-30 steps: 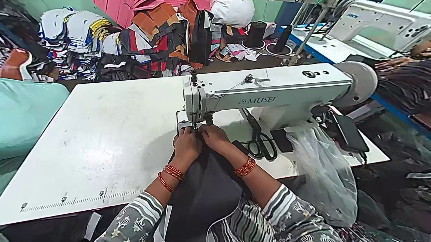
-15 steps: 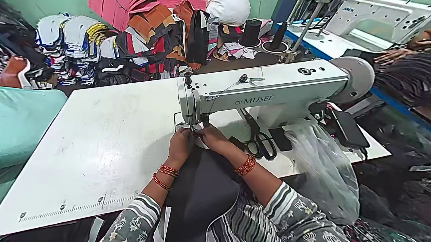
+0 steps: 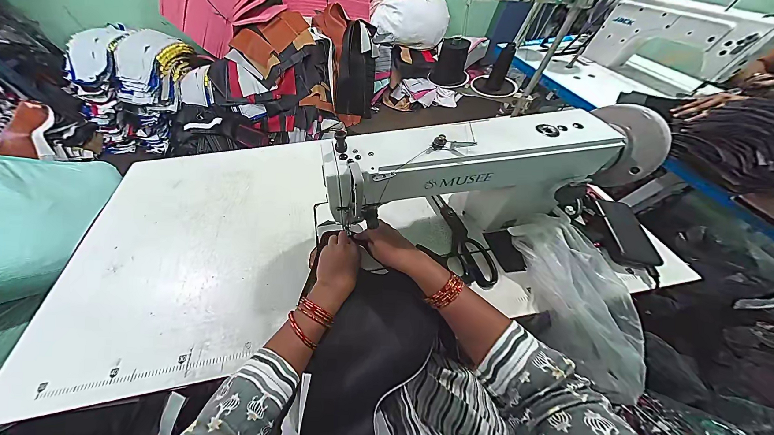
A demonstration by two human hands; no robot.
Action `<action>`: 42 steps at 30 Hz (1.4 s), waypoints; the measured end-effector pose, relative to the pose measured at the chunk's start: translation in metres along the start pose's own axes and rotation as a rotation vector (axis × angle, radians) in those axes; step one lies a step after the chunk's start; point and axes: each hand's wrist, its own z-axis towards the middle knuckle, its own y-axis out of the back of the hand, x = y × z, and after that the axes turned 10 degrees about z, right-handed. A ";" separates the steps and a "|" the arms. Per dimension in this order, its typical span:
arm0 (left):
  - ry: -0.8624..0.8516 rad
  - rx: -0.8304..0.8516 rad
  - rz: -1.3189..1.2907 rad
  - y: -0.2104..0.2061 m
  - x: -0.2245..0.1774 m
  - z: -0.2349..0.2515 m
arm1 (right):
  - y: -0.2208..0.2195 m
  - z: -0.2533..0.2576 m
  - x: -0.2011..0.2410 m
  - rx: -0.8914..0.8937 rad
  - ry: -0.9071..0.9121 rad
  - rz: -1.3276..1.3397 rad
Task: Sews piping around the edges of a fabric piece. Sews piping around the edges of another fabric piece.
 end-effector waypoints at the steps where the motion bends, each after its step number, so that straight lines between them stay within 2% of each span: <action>1: -0.009 0.013 0.012 0.001 0.000 0.000 | 0.001 0.000 0.000 0.003 0.004 0.003; 7: -0.015 0.026 -0.002 0.001 0.003 0.005 | 0.001 -0.001 -0.002 0.013 0.020 0.024; 12: -0.048 -0.261 -0.363 -0.021 0.035 0.018 | -0.002 0.001 -0.007 0.019 0.043 0.029; 20: -0.119 -0.252 -0.428 -0.020 0.045 0.020 | -0.017 -0.007 0.019 0.061 0.007 0.024; 26: -0.419 -0.362 -0.605 -0.037 0.073 0.021 | -0.022 -0.009 0.010 -0.092 0.001 0.273; 29: -0.455 -0.420 -0.593 -0.050 0.070 0.015 | -0.024 -0.009 0.011 -0.145 -0.069 0.350; 32: -0.407 -0.515 -0.546 -0.063 0.057 0.011 | -0.024 -0.007 0.008 -0.177 -0.116 0.422; 42: -0.338 -0.517 -0.342 -0.064 0.043 0.004 | -0.031 -0.002 -0.004 -0.224 -0.071 0.527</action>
